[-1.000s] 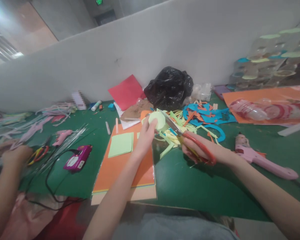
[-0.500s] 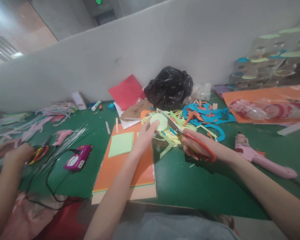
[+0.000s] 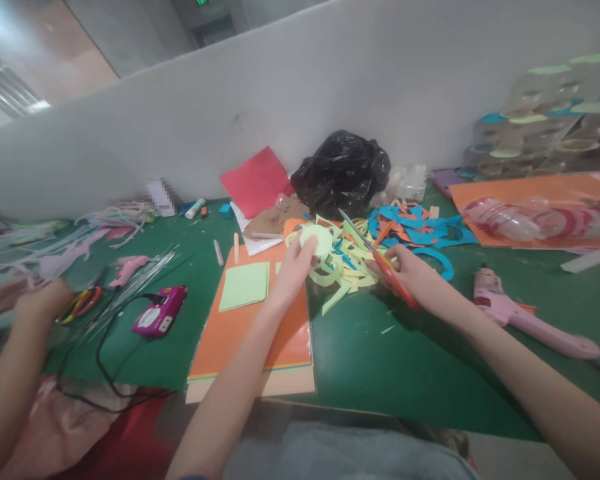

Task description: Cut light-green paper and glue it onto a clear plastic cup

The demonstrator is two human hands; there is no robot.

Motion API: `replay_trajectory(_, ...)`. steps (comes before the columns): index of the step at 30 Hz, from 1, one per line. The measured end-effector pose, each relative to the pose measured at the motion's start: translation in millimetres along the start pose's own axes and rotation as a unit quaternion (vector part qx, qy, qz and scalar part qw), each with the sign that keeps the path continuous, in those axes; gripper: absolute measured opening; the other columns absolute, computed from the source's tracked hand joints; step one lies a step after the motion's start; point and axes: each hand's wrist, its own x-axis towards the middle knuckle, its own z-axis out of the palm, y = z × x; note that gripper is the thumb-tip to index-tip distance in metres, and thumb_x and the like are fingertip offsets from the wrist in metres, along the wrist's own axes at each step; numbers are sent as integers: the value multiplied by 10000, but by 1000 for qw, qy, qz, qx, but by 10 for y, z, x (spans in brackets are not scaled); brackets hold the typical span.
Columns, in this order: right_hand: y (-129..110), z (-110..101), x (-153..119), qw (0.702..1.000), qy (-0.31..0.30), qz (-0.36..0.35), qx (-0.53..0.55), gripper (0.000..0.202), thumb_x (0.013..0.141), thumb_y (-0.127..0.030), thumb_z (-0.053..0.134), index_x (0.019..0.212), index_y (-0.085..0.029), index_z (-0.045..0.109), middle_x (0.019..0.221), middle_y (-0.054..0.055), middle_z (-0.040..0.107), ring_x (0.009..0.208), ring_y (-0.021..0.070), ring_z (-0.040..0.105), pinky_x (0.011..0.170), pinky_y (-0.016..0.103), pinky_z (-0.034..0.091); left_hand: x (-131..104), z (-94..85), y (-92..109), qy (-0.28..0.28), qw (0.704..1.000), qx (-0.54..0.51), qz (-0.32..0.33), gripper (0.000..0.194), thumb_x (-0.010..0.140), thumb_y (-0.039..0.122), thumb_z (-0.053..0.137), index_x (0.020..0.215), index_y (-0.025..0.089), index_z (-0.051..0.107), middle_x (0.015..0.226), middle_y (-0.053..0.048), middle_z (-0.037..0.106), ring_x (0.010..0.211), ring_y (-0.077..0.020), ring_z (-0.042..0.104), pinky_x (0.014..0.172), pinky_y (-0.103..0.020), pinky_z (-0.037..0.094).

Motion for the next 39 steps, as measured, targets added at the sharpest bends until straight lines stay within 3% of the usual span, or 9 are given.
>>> replay_trajectory(3, 80, -19, 42, 992, 60, 6, -107, 404, 854, -615, 565, 930, -252, 404, 655, 4, 593, 588, 225, 583, 545, 293, 371, 36, 35, -71, -5, 1000, 3, 10, 274, 943, 417, 549, 1105, 208, 622, 996, -55, 652, 767, -148, 586, 704, -274, 509)
replay_trajectory(7, 191, 3, 104, 983, 71, -27, -165, 323, 896, -513, 559, 937, -242, 388, 739, 28, 603, 638, 226, 592, 568, 292, 371, 100, 63, -186, -14, 1000, 13, 21, 298, 949, 402, 561, 1196, 235, 573, 954, -46, 644, 772, -155, 607, 714, -278, 513)
replay_trajectory(12, 324, 95, 216, 958, 92, -137, -233, 259, 938, -460, 542, 887, -223, 453, 792, 70, 611, 728, 253, 600, 622, 325, 423, 121, 69, -226, -21, 998, 55, 30, 276, 940, 354, 580, 1185, 226, 586, 1031, -42, 654, 744, -138, 613, 736, -276, 512)
replay_trajectory(17, 352, 150, 210, 932, 120, -202, -278, 257, 953, -423, 541, 938, -177, 614, 1013, 160, 610, 994, 338, 560, 865, 452, 456, 123, 63, -209, -17, 996, 69, 51, 259, 954, 343, 551, 1154, 202, 637, 1122, -70, 670, 775, -146, 625, 731, -273, 503)
replay_trajectory(22, 253, 111, 136, 888, 130, -292, -330, 318, 1017, -300, 412, 949, -163, 691, 1020, 159, 644, 1078, 347, 532, 944, 518, 424, 152, 49, -259, -28, 992, 112, 51, 262, 966, 383, 528, 1119, 192, 625, 913, -40, 661, 701, -150, 609, 705, -290, 471)
replay_trajectory(25, 226, 118, 119, 895, 130, -311, -293, 328, 1026, -312, 401, 954, -192, 697, 1025, 128, 664, 1039, 320, 553, 929, 507, 439, 164, 49, -295, -22, 993, 104, 48, 273, 950, 403, 563, 1138, 206, 578, 847, -17, 634, 692, -154, 595, 705, -294, 474)
replay_trajectory(31, 141, 156, 85, 945, 126, -272, -131, 331, 997, -439, 441, 1025, -233, 699, 1104, 118, 634, 1061, 295, 565, 946, 481, 461, 118, 86, -281, -31, 992, 85, 89, 258, 928, 444, 591, 1047, 216, 562, 886, -15, 598, 770, -148, 580, 697, -270, 495)
replay_trajectory(35, -18, 116, -4, 981, 37, -186, 44, 397, 927, -534, 520, 1128, -222, 662, 922, 57, 669, 782, 208, 613, 716, 356, 514, 12, 155, -206, -59, 992, 75, 81, 274, 896, 468, 616, 999, 230, 527, 752, 37, 498, 674, -125, 528, 617, -245, 478)
replay_trajectory(39, -104, 99, -70, 985, -10, -116, 129, 469, 855, -587, 594, 1136, -214, 629, 715, -12, 621, 599, 155, 548, 561, 287, 446, -111, 212, -108, -96, 988, 93, 81, 267, 883, 469, 613, 926, 232, 495, 685, 64, 430, 632, -114, 487, 604, -238, 451)
